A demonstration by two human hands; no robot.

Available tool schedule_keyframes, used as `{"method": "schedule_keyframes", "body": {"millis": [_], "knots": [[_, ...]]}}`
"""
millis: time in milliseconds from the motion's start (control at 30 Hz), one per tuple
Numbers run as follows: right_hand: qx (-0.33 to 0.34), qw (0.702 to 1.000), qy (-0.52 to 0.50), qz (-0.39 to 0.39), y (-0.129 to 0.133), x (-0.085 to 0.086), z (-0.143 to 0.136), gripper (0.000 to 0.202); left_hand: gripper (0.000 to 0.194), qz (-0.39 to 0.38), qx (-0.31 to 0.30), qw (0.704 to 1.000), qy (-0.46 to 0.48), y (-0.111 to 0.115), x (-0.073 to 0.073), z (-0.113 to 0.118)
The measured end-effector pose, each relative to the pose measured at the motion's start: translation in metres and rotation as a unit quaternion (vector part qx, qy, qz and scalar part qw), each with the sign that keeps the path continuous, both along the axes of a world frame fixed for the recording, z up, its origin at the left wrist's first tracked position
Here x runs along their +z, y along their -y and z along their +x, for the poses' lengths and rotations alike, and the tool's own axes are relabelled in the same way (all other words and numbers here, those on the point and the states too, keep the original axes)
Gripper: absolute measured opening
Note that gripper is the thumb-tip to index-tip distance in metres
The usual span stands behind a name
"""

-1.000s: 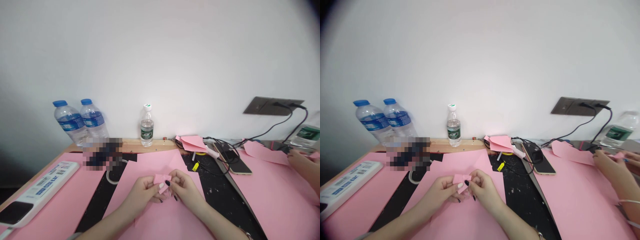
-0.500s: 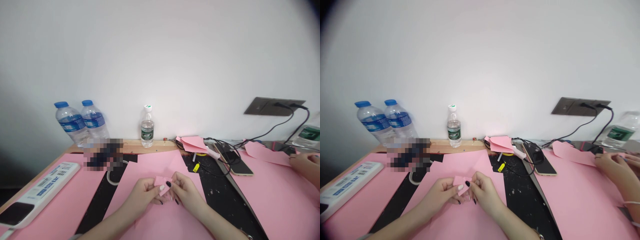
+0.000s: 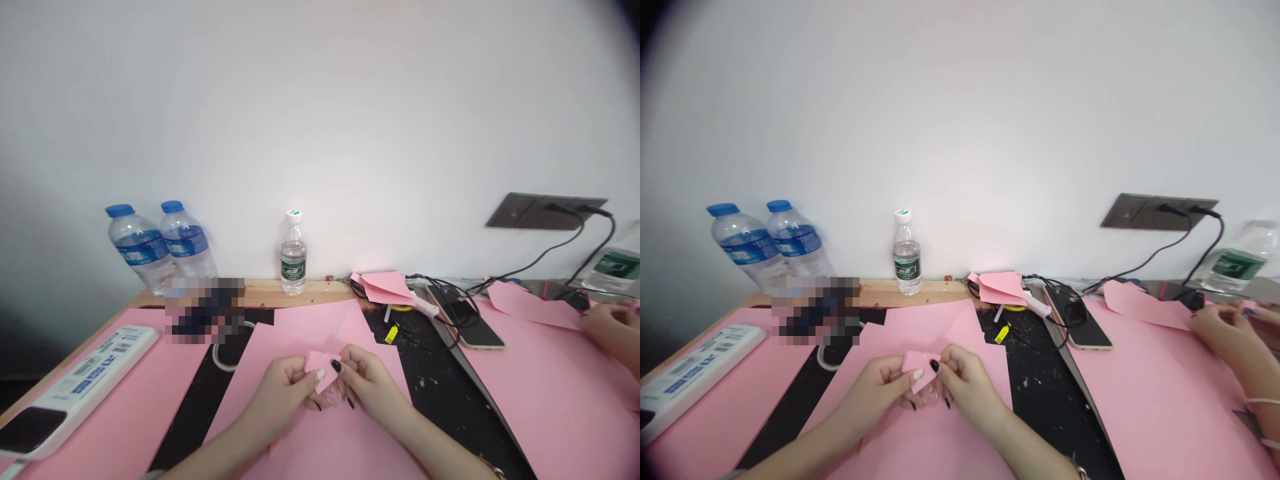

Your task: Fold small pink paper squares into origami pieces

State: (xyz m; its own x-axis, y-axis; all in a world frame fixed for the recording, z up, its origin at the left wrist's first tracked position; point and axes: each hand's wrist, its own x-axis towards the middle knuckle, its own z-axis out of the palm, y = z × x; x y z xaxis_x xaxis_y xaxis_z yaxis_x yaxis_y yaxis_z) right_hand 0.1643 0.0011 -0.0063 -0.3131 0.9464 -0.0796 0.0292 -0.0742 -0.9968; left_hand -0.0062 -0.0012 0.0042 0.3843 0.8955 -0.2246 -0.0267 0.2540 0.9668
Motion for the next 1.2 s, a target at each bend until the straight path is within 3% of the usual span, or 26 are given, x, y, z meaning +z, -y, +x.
{"method": "schedule_keyframes", "body": {"millis": [300,500,900,1200], "knots": [[-0.014,1.000,0.014,0.009,0.0020,0.0013,-0.0017,0.038,0.032,-0.004,-0.002,1.000,0.008,-0.0014,-0.0037,-0.0004],[-0.038,0.999,0.011,0.013,0.0010,-0.0007,-0.0023,0.037,0.028,-0.016,0.034,0.999,0.015,-0.0049,-0.0078,-0.0022],[-0.027,0.999,0.024,0.023,0.0004,0.0006,-0.0025,0.041,0.032,-0.015,0.060,0.998,0.020,-0.0050,-0.0007,0.0007],[-0.029,0.999,0.016,0.018,0.0006,0.0009,-0.0027,0.039,0.028,-0.006,0.039,0.999,0.014,-0.0059,-0.0027,-0.0017]]}}
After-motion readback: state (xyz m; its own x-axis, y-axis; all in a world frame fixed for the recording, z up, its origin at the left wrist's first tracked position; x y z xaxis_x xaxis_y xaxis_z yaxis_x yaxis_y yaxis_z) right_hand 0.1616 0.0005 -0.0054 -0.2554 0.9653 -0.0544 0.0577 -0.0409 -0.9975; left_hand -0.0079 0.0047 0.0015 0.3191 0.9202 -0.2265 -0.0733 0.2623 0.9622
